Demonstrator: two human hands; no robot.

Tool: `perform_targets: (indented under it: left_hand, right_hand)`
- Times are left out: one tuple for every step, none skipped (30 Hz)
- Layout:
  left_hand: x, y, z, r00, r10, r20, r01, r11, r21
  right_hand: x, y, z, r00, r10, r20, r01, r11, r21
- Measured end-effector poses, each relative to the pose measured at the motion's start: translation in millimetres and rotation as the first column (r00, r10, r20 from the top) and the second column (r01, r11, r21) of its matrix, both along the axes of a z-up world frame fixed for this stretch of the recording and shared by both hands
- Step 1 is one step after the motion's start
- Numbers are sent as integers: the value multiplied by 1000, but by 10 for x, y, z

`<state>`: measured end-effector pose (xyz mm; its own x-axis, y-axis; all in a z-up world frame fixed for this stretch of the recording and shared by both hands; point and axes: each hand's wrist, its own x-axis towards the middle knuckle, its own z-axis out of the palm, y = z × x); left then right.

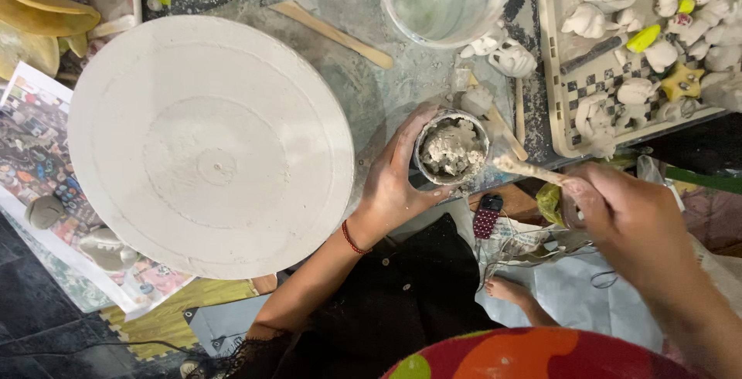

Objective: The person mixes a gray clay-like substance in a small container using a wooden stick. They then use their fingers to knead and shape the material, occasionally scraping it back into the container.

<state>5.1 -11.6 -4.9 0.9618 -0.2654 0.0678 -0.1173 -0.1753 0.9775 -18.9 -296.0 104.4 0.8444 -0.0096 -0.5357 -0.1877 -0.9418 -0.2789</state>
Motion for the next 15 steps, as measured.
perform_targets:
  left_hand:
    - [-5,-5,10,1000,-1,-9,1,1000,2]
    - [-5,7,21,1000,-4,-17,4,1000,9]
    - [-4,16,32,1000,-7,-24,8,1000,16]
    - [1,22,36,1000,-8,-26,9,1000,21]
    - [4,22,41,1000,-9,-28,10,1000,27]
    - [7,15,47,999,-10,-31,11,1000,29]
    - [10,14,53,1000,-6,-20,7,1000,30]
    - [16,12,59,1000,-3,-7,3,1000,31]
    - [24,6,63,1000,1,5,-1,999,33]
    - [26,0,67,1000,4,3,-4,1000,28]
    - [30,-1,67,1000,7,2,-7,1000,23]
    - [24,-3,66,1000,7,-4,-7,1000,18]
    - [28,-10,55,1000,5,-3,-5,1000,23]
    - [24,-13,44,1000,5,-4,-5,1000,29]
    - [8,-15,40,1000,6,-6,-5,999,35]
  right_hand:
    - [-34,-18,-28,996,13,86,-15,1000,20]
    - [-64,20,-115,977,16,213,-39,994,103]
    - [-104,119,-258,942,8,336,-73,981,181]
    - [-118,171,-366,891,-13,454,-115,960,254]
    - [-93,207,-500,860,-26,510,-160,934,318]
    - [-79,265,-651,827,-41,560,-209,903,376]
    - [-95,301,-763,786,-11,618,-245,912,327]
    - [-117,347,-877,739,21,673,-278,920,276]
    - [-134,386,-985,688,54,724,-307,925,222]
    - [-152,420,-1084,668,46,743,-309,925,221]
    - [-154,449,-1182,647,37,761,-312,924,220]
    - [-174,452,-1244,630,27,776,-310,925,220]
    - [-194,435,-1283,610,37,792,-306,932,193]
    - [-212,427,-1302,592,48,804,-304,938,168]
    - [-226,432,-1284,575,59,816,-301,943,143]
